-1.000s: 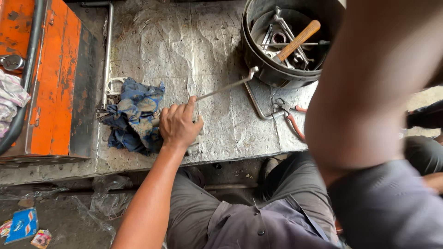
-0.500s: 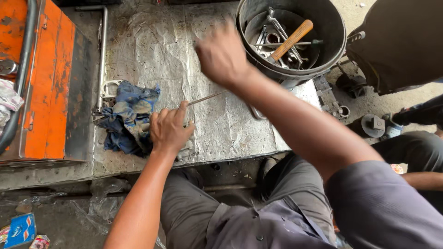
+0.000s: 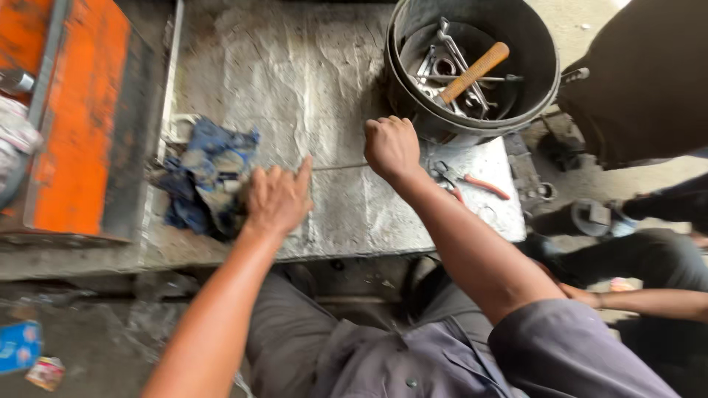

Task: The person uses pliers to remove a small component from a metal mechanical assembly and subsequently uses a long thin metal tool and a wrench to manipulate parts within the assembly housing.

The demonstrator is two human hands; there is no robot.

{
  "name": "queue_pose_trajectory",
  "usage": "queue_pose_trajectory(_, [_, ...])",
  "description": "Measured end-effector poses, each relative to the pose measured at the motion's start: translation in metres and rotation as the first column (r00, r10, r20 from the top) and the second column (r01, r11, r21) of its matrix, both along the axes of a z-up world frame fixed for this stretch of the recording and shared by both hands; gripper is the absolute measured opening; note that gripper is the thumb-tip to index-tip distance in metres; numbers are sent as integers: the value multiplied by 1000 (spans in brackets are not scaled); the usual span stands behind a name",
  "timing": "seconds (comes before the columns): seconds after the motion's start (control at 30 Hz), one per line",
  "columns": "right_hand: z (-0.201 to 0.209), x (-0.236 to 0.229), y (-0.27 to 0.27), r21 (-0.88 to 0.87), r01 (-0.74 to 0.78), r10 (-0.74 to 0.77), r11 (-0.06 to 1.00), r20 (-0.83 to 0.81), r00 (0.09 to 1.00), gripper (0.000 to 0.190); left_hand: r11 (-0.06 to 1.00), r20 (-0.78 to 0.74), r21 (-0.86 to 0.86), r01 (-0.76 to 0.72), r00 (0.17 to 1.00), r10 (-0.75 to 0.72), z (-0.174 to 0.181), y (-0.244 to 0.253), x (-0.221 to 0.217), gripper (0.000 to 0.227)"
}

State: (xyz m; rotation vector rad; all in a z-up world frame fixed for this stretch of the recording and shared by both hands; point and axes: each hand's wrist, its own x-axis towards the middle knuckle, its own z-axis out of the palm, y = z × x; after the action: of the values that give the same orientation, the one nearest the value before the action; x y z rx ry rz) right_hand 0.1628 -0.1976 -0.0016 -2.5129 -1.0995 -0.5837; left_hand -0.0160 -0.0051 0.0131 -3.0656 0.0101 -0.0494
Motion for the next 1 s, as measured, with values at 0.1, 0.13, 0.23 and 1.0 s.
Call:
queue_pose_trajectory(0.1, [4, 1, -12, 80, -46, 43, 996, 43, 998, 12, 994, -115, -86, -74, 991, 64, -5, -2, -3, 80])
queue_pose_trajectory(0.13, [3, 2, -21, 274, 75, -53, 959, -86, 995, 8, 991, -127, -100, -87, 989, 74, -8, 1, 0, 77])
queue_pose_trajectory(0.23, [-22, -4, -67, 271, 445, -322, 853, -396, 860, 20, 971, -27, -169, -170, 985, 168, -24, 12, 1, 77])
queue_pose_trajectory(1.0, [94, -125, -40, 537, -81, 194, 840, -157, 968, 21, 927, 148, -325, -188, 958, 246, -11, 6, -7, 89])
